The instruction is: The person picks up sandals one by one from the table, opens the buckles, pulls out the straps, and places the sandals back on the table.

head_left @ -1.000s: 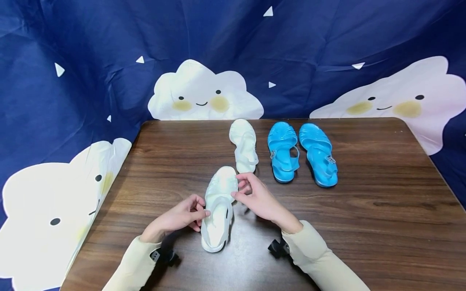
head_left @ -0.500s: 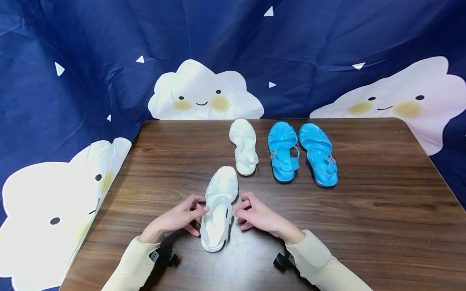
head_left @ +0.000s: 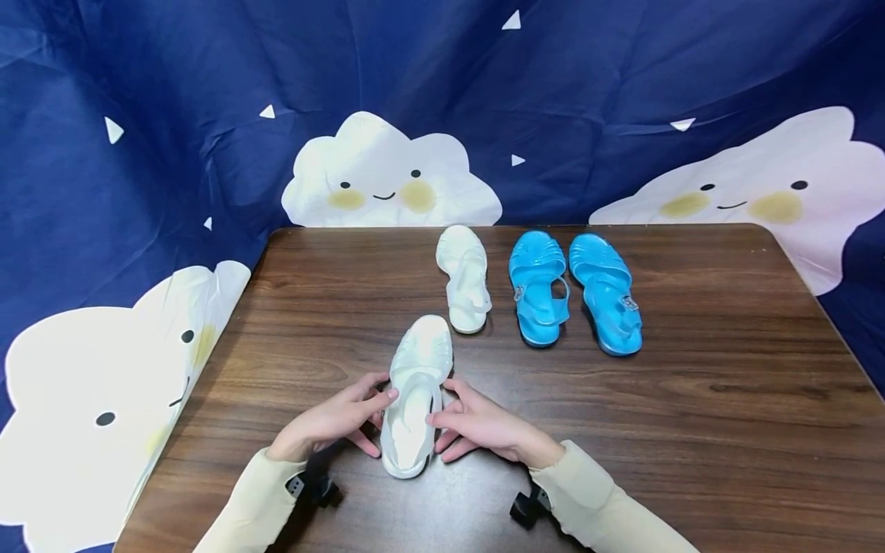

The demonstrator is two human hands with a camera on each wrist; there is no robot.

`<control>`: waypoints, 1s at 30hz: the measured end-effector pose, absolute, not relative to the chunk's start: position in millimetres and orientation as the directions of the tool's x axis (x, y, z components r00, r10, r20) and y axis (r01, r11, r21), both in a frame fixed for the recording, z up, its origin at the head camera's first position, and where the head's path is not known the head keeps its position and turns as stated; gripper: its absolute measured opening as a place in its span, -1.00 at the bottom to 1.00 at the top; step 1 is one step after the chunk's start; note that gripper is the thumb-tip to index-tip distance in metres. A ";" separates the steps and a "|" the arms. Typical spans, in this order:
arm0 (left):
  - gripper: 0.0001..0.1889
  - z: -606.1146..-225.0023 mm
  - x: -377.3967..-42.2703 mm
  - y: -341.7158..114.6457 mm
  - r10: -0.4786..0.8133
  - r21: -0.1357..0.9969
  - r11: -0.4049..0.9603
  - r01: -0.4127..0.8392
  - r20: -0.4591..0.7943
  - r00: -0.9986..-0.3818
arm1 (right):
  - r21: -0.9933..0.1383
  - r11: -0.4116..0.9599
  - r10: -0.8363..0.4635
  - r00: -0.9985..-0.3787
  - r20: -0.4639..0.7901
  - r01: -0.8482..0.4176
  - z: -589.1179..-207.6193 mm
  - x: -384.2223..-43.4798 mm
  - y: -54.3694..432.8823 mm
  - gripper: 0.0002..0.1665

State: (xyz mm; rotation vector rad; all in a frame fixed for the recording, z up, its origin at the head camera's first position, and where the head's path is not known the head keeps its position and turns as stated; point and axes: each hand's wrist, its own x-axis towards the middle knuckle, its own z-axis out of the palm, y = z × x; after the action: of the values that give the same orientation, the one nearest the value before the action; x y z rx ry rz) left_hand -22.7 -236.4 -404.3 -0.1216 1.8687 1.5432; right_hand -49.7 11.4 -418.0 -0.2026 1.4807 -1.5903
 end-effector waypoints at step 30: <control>-0.33 -403.2 -22.8 -230.4 0.307 0.822 0.254 -0.510 -0.569 -0.763 | -0.872 0.048 -0.724 -0.584 -0.366 0.487 -421.8 -45.8 9.1 -0.01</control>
State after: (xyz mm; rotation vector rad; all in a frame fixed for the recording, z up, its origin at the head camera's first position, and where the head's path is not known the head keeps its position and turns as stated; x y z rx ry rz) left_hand -22.8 -230.4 -403.2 -0.1848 1.8676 1.5817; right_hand -45.8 9.1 -421.8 -0.2569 1.4172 -1.6914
